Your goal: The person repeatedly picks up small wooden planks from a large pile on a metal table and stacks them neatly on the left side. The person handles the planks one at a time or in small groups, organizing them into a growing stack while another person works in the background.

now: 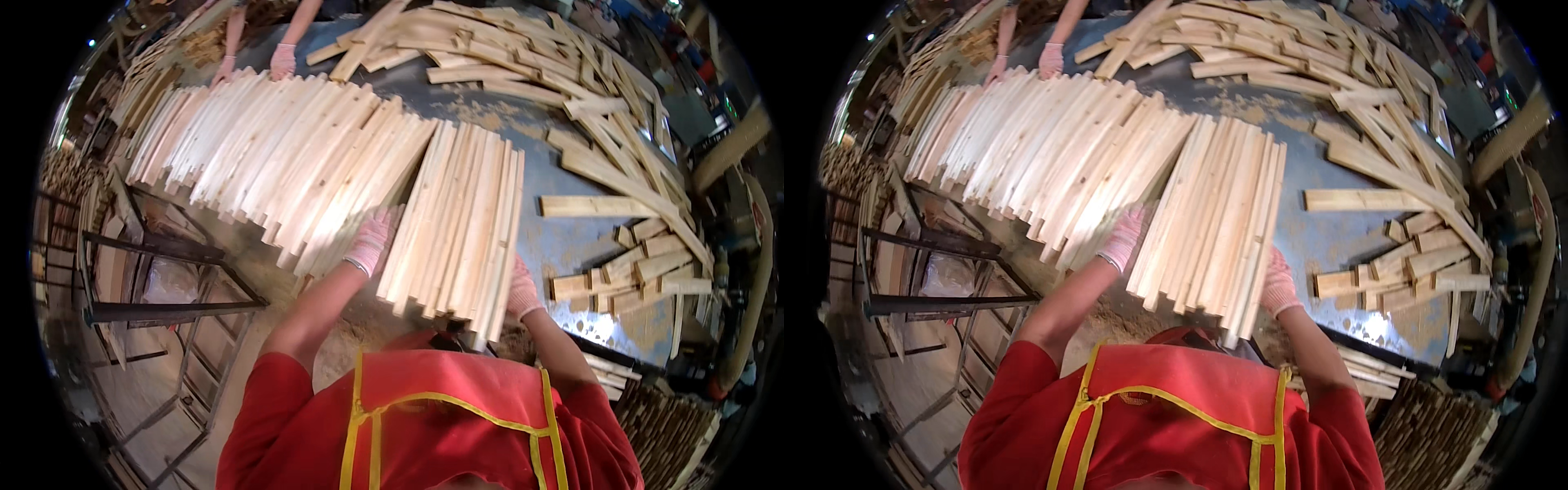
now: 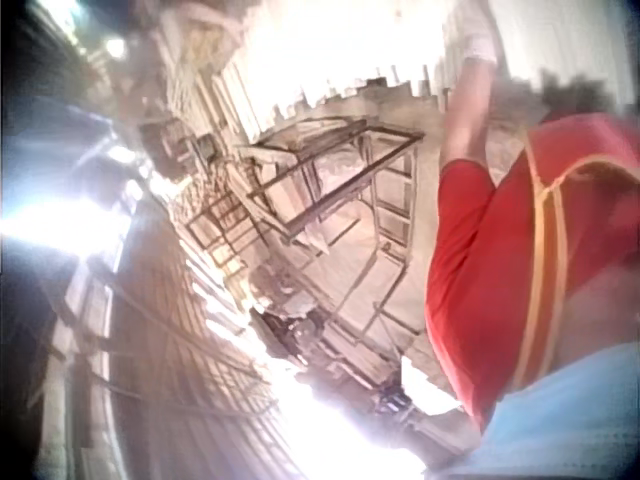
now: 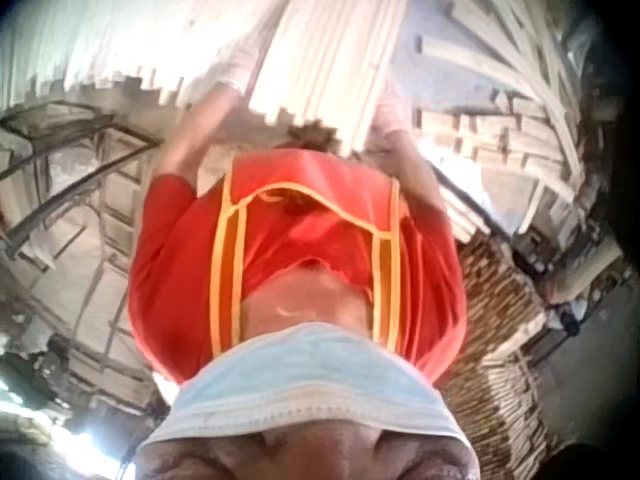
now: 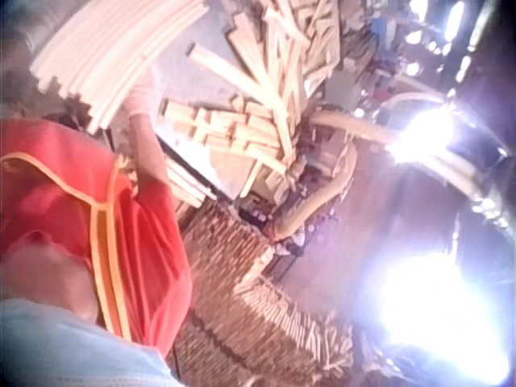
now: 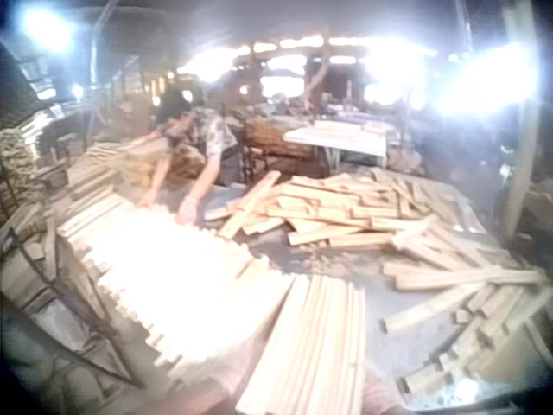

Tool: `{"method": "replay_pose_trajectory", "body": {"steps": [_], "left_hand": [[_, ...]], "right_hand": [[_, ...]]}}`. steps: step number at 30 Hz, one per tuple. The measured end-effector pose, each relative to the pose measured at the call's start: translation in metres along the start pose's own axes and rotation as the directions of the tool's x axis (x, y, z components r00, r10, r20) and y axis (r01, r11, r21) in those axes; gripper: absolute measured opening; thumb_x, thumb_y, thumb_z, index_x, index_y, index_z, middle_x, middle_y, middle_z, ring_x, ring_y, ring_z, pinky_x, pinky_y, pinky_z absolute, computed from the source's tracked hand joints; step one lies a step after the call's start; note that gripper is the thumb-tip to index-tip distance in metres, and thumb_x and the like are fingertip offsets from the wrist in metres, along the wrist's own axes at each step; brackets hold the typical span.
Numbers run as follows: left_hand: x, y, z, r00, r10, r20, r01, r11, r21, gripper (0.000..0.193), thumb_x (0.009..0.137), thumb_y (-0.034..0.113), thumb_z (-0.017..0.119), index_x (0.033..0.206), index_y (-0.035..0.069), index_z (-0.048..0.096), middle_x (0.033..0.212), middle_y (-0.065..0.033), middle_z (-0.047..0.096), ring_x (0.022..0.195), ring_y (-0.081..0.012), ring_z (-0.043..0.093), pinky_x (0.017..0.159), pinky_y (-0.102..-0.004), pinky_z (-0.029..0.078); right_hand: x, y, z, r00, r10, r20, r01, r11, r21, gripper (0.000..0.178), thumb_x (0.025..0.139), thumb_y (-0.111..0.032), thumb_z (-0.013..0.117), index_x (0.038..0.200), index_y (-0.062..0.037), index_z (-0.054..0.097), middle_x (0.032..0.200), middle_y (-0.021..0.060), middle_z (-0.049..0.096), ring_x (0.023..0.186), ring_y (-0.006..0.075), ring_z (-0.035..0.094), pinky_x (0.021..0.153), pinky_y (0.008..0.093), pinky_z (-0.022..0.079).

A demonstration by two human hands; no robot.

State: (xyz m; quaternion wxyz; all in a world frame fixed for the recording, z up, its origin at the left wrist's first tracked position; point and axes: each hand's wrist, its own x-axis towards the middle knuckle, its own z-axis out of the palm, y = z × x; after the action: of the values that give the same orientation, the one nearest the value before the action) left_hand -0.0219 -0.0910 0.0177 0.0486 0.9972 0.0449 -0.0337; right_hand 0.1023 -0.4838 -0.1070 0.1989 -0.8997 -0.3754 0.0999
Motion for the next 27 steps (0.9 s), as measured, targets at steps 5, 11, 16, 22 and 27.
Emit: {"method": "replay_pose_trajectory", "body": {"steps": [5, 11, 16, 22, 27], "left_hand": [[0.013, 0.003, -0.016, 0.936, 0.082, 0.343, -0.228, 0.882, 0.412, 0.043, 0.103, 0.017, 0.053, 0.143, 0.003, 0.060, 0.119, -0.0138, 0.067, 0.118, -0.0262, 0.062, 0.098, -0.0466, 0.053], [-0.009, 0.021, -0.035, 0.926, -0.341, 0.163, 0.377, 0.864, -0.333, 0.048, 0.106, 0.037, 0.061, 0.131, -0.004, 0.054, 0.107, -0.0201, 0.065, 0.100, -0.0295, 0.066, 0.089, -0.0425, 0.056], [0.000, 0.032, -0.013, 0.703, -0.529, 0.476, 0.710, 0.490, -0.505, 0.094, 0.095, 0.054, 0.072, 0.164, 0.000, 0.035, 0.152, -0.0271, 0.057, 0.140, -0.0407, 0.056, 0.118, -0.0448, 0.044], [0.000, 0.026, 0.025, 0.692, -0.483, 0.537, 0.722, 0.454, -0.522, 0.101, 0.090, 0.053, 0.073, 0.167, 0.003, 0.031, 0.160, -0.0237, 0.052, 0.147, -0.0377, 0.052, 0.122, -0.0446, 0.041], [0.000, 0.060, -0.041, 0.682, -0.445, 0.580, 0.724, 0.304, -0.619, 0.093, 0.090, 0.040, 0.070, 0.167, 0.004, 0.033, 0.163, -0.0192, 0.048, 0.146, -0.0380, 0.051, 0.121, -0.0447, 0.042]], "right_hand": [[0.025, -0.059, -0.071, 0.982, 0.137, 0.131, -0.137, 0.991, -0.008, 0.058, 0.089, -0.015, 0.060, 0.146, -0.0051, 0.056, 0.139, 0.0195, 0.064, 0.132, 0.0394, 0.059, 0.111, 0.0467, 0.049], [0.046, -0.049, -0.107, 0.800, 0.466, 0.379, -0.600, 0.647, 0.471, 0.067, 0.093, -0.049, 0.074, 0.138, -0.0014, 0.062, 0.121, 0.0280, 0.073, 0.103, 0.0316, 0.074, 0.088, 0.0405, 0.058], [0.086, -0.054, -0.097, 0.777, 0.310, 0.549, -0.614, 0.568, 0.548, 0.086, 0.089, -0.061, 0.076, 0.143, -0.0003, 0.049, 0.088, 0.0134, 0.072, 0.066, 0.0208, 0.068, 0.058, 0.0361, 0.054], [0.094, -0.047, -0.081, 0.760, 0.267, 0.593, -0.635, 0.500, 0.589, 0.098, 0.087, -0.051, 0.083, 0.153, 0.0029, 0.034, 0.113, 0.0164, 0.072, 0.084, 0.0206, 0.072, 0.068, 0.0345, 0.059], [0.083, -0.025, -0.075, 0.745, 0.183, 0.641, -0.666, 0.144, 0.732, 0.083, 0.088, -0.025, 0.083, 0.156, -0.0057, 0.039, 0.126, 0.0117, 0.069, 0.105, 0.0221, 0.069, 0.081, 0.0385, 0.061]]}}
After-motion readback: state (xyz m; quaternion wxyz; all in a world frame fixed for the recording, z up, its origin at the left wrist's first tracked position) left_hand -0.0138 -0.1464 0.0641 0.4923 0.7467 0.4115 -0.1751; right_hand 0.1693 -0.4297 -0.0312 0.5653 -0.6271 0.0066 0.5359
